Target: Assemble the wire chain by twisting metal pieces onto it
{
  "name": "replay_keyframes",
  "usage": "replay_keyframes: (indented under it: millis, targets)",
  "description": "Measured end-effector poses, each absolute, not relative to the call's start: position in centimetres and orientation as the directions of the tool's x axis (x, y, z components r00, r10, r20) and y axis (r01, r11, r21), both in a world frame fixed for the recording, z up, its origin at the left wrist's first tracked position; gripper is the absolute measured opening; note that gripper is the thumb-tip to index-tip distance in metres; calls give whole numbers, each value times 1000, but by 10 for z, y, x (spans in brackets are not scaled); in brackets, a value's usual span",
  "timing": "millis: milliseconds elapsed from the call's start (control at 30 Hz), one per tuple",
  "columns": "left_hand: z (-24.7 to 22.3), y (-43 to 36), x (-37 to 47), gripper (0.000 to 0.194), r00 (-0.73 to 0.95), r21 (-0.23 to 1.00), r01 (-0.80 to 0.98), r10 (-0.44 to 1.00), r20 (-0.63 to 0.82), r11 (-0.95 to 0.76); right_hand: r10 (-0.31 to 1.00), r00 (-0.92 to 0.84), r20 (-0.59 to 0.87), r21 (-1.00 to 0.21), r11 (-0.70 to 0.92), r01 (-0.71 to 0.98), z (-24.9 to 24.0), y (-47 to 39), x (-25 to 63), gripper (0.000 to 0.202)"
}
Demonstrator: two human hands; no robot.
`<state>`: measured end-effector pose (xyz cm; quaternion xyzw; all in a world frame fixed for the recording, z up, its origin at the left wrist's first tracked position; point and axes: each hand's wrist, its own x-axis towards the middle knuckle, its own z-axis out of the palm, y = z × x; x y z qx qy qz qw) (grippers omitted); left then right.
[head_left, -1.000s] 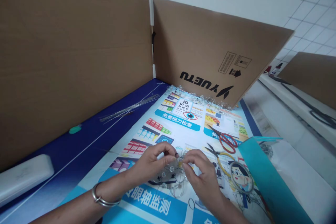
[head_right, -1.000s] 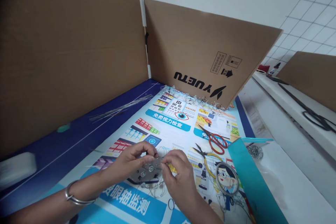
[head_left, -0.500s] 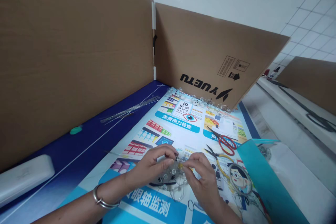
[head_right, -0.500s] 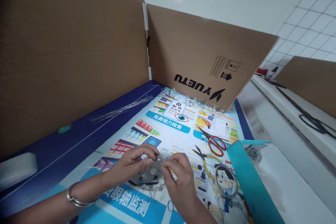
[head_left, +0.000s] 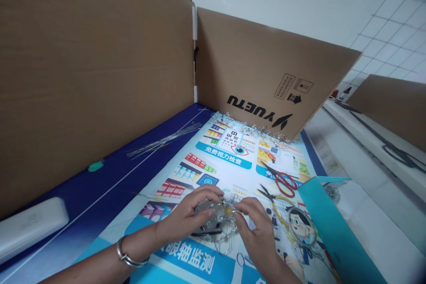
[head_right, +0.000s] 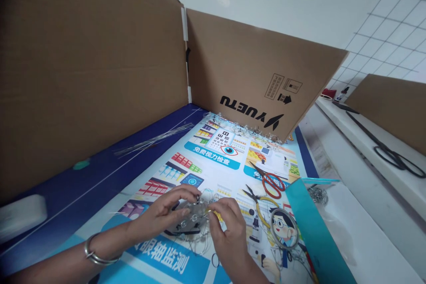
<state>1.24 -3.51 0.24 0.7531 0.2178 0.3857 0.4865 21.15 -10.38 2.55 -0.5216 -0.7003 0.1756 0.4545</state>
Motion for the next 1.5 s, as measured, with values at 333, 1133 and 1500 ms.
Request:
replay_keyframes:
  millis: [333,1133,1500]
  targets:
    - [0,-37,11,17,589,908,-49,722,363,-417,916,57,397,-807,319,498,21,-107,209,14]
    - [2,-45,11,17,597,827,-17,658,459,-562,778,-132,614,-393,447,804,23,-114,205,22]
    - [11,-51,19,10,583,725,124,642,499,-677,837,-149,527,-381,389,839,32,-118,202,16]
